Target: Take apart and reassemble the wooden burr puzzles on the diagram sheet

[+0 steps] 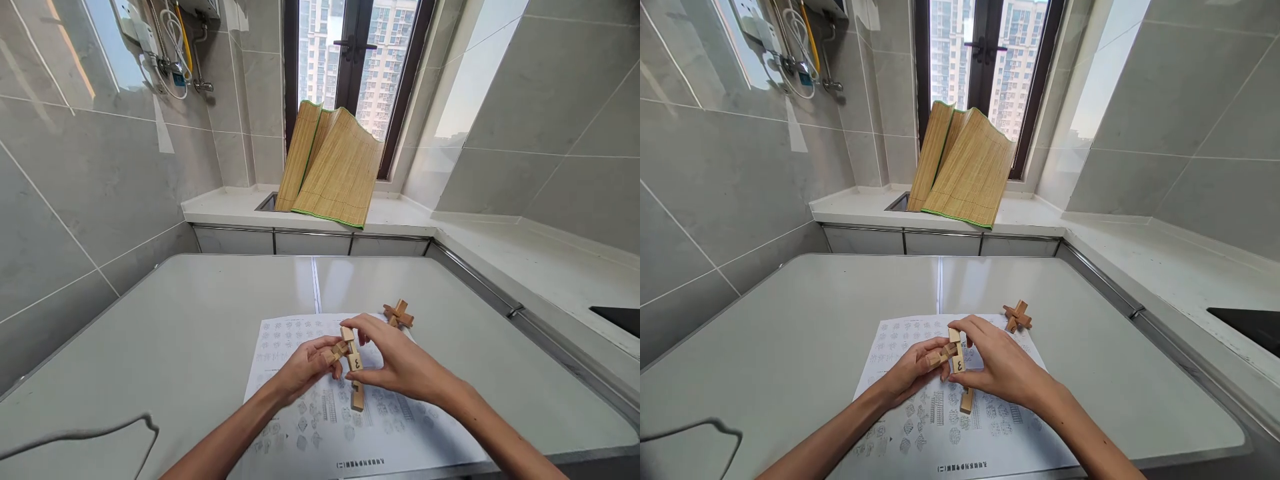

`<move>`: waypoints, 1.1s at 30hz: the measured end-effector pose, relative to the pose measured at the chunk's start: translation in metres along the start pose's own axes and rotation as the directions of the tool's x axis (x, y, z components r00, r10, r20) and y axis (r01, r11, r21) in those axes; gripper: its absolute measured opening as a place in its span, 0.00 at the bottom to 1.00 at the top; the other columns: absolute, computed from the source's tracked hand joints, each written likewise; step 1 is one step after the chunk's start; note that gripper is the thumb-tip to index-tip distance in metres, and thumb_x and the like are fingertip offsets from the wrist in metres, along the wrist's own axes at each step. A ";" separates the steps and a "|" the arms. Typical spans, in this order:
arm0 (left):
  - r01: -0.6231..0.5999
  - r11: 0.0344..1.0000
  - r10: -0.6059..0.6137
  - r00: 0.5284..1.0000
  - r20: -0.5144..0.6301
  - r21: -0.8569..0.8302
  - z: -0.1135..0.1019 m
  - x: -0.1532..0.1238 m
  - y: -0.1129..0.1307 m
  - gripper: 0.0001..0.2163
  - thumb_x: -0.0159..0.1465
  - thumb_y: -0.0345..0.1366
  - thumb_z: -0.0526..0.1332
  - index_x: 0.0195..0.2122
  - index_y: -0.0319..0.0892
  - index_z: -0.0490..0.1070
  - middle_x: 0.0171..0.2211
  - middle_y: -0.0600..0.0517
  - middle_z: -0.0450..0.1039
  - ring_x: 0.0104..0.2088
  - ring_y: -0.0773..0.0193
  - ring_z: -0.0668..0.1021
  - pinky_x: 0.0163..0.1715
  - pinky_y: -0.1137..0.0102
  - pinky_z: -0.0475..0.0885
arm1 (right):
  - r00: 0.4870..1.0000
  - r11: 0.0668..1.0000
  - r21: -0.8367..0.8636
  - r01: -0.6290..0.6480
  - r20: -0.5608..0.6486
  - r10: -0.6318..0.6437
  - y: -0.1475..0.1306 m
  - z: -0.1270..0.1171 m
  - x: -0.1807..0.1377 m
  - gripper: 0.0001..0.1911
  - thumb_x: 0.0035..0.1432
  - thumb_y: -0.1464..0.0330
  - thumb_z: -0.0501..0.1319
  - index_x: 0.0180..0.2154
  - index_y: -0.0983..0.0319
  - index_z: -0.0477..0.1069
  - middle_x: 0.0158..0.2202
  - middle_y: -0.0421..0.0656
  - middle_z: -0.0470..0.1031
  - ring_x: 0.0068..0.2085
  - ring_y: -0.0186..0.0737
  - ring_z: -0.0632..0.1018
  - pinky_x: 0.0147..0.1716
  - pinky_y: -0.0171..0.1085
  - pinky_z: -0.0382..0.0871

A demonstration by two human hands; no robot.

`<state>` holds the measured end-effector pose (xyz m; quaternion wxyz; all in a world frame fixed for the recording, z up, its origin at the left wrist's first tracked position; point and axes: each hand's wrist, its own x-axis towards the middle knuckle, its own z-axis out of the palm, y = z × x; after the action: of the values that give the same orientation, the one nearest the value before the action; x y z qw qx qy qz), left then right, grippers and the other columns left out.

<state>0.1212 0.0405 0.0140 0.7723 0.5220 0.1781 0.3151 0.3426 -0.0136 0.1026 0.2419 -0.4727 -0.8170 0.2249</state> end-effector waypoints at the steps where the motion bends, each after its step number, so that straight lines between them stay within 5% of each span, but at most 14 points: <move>1: 0.002 1.000 -0.002 1.000 0.029 0.007 0.000 0.000 -0.001 0.28 0.58 0.54 0.73 0.50 0.39 0.76 0.40 0.47 0.74 0.35 0.64 0.74 0.42 0.66 0.67 | 1.000 0.999 -0.032 0.021 0.016 -0.020 -0.003 -0.001 0.000 0.30 0.59 0.63 0.71 0.60 0.54 0.67 0.53 0.45 0.74 0.49 0.46 0.77 0.49 0.42 0.72; 8: 0.035 0.999 -0.035 0.985 0.167 -0.001 -0.002 -0.001 -0.006 0.37 0.52 0.54 0.77 0.57 0.42 0.71 0.47 0.42 0.78 0.49 0.49 0.79 0.51 0.58 0.69 | 0.990 0.956 -0.263 0.128 0.098 -0.105 -0.017 0.003 0.000 0.32 0.48 0.58 0.79 0.52 0.55 0.72 0.46 0.43 0.75 0.44 0.49 0.77 0.38 0.42 0.72; 13: 0.026 0.999 -0.021 0.979 0.201 -0.019 -0.002 0.000 -0.008 0.37 0.50 0.53 0.79 0.57 0.42 0.72 0.49 0.42 0.78 0.54 0.46 0.78 0.55 0.56 0.68 | 0.980 0.928 -0.324 0.185 0.131 -0.149 -0.026 0.006 0.003 0.29 0.48 0.58 0.79 0.48 0.57 0.72 0.43 0.44 0.76 0.43 0.50 0.77 0.40 0.44 0.69; 28: 0.057 0.998 -0.060 0.978 0.200 0.025 0.005 -0.004 -0.008 0.30 0.48 0.55 0.78 0.45 0.40 0.77 0.38 0.50 0.77 0.40 0.57 0.78 0.44 0.65 0.71 | 0.976 0.897 -0.389 0.209 0.137 -0.168 -0.035 0.031 -0.001 0.23 0.52 0.56 0.77 0.41 0.58 0.69 0.38 0.42 0.78 0.38 0.48 0.76 0.36 0.43 0.66; 33: 0.116 0.993 -0.110 0.978 0.175 -0.024 0.008 -0.005 -0.013 0.22 0.62 0.56 0.69 0.40 0.39 0.77 0.36 0.50 0.76 0.40 0.60 0.78 0.49 0.64 0.69 | 0.990 0.876 -0.462 0.140 0.061 -0.126 -0.027 0.037 -0.003 0.23 0.52 0.59 0.77 0.43 0.58 0.69 0.39 0.44 0.78 0.39 0.52 0.77 0.37 0.45 0.67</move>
<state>0.1258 0.0282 0.0053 0.8105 0.5231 0.1339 0.2270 0.3034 -0.0332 0.0887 0.1244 -0.4564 -0.8810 0.0125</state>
